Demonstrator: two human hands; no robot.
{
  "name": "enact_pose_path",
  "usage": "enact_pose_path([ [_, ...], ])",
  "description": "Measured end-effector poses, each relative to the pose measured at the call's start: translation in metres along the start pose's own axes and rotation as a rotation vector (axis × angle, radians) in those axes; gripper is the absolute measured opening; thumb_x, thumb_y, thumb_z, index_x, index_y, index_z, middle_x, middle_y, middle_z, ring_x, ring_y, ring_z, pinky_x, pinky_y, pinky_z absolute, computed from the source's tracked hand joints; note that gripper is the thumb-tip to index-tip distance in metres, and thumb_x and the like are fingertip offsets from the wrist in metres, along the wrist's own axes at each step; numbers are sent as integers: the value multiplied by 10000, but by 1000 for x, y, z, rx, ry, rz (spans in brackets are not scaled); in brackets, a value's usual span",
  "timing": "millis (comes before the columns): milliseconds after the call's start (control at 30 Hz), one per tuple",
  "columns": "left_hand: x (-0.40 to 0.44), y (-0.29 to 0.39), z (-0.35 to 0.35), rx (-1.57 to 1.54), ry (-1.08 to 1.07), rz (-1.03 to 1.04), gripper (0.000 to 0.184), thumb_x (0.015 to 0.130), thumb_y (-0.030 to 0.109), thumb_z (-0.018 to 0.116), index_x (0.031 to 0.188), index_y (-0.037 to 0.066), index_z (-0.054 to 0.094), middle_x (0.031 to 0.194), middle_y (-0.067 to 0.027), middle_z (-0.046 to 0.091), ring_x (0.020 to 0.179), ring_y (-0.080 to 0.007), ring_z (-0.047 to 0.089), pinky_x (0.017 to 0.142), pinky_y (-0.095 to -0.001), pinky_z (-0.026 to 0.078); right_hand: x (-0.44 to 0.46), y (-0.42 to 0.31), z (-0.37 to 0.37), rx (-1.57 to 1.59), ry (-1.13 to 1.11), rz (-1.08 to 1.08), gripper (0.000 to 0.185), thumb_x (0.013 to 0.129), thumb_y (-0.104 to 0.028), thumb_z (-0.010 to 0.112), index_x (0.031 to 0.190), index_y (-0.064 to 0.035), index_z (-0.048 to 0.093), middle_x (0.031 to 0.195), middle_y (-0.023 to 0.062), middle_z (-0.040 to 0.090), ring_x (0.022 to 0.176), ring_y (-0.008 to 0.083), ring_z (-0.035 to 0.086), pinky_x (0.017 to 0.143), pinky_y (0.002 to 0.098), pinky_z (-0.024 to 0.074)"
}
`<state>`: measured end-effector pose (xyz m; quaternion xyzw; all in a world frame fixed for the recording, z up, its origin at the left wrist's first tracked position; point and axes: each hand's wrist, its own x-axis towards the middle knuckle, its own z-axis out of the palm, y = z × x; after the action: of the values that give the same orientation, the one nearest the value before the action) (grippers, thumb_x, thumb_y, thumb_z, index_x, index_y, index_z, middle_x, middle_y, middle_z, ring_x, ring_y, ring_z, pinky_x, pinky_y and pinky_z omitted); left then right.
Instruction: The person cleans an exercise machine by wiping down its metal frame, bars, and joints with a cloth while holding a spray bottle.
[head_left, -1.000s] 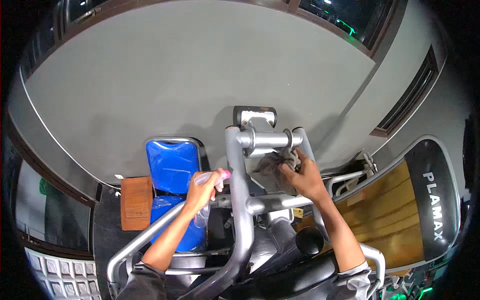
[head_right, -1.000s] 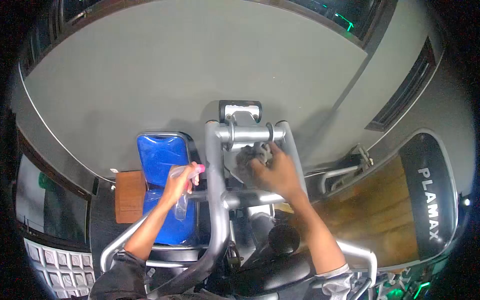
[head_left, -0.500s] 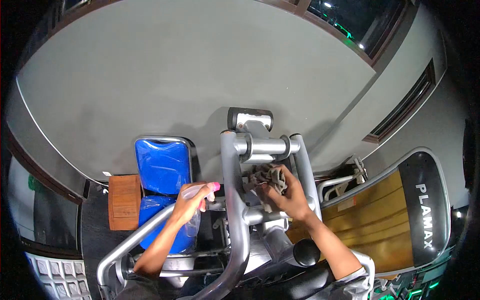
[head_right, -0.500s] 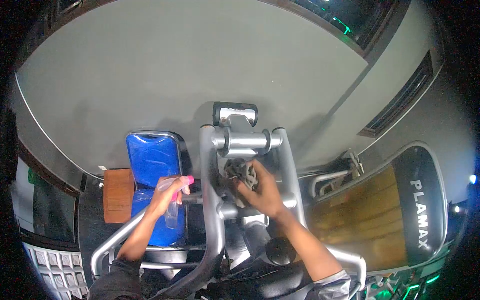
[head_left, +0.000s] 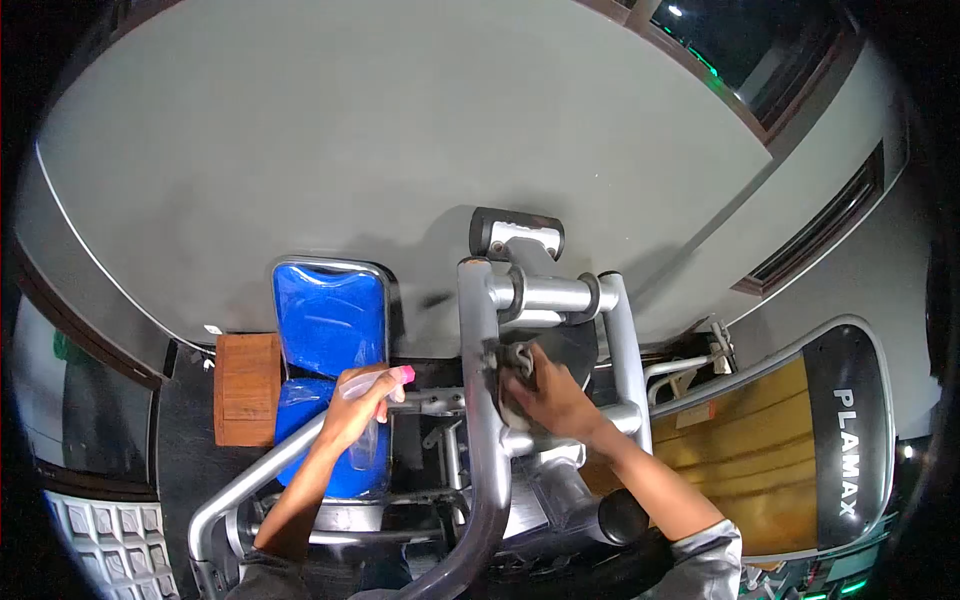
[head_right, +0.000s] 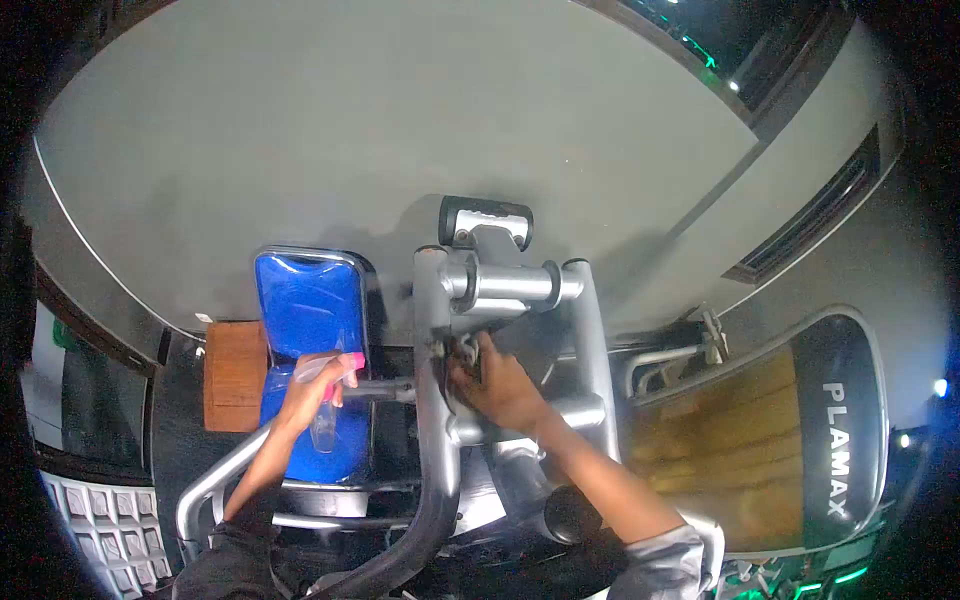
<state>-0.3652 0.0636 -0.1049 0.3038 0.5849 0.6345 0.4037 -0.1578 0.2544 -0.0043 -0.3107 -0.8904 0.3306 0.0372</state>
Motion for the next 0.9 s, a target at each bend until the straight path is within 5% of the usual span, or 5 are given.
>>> enact_pose_path([
  [100,1,-3,-3,-14,3,-25,369,971,352,637,928,-3,729,735,-46,666,494,-81,504,470,-264,423,-22,-14,-2,-155,-144,73,459,892,-265,714,1209,-17,495,895,235,695,819,439,694,721,480,557],
  [300,-6,0,-3,-12,3,4,363,967,344,648,832,10,699,736,-43,666,501,-79,507,471,-259,420,-10,-23,10,-435,98,-504,471,752,-123,779,1172,-86,568,1118,174,515,1081,396,574,901,466,525],
  [467,-17,6,1,-40,27,4,387,947,390,672,828,23,704,757,-26,669,531,-70,512,492,-252,421,63,-27,1,-487,181,-487,416,757,-119,764,1137,-89,600,1141,166,515,1100,392,560,933,461,526],
  [700,-25,31,-26,65,117,75,405,939,424,670,813,40,703,743,-3,657,543,-61,497,500,-234,402,19,-51,17,-689,-401,-736,349,754,-167,742,1084,-116,642,1036,104,635,1089,339,609,875,439,569],
  [900,-9,37,-30,156,182,77,417,960,406,631,801,26,694,728,-17,657,529,-66,515,485,-239,408,51,-35,35,-683,-359,-900,309,761,-229,726,1033,-107,646,926,86,650,937,282,664,808,433,580],
])
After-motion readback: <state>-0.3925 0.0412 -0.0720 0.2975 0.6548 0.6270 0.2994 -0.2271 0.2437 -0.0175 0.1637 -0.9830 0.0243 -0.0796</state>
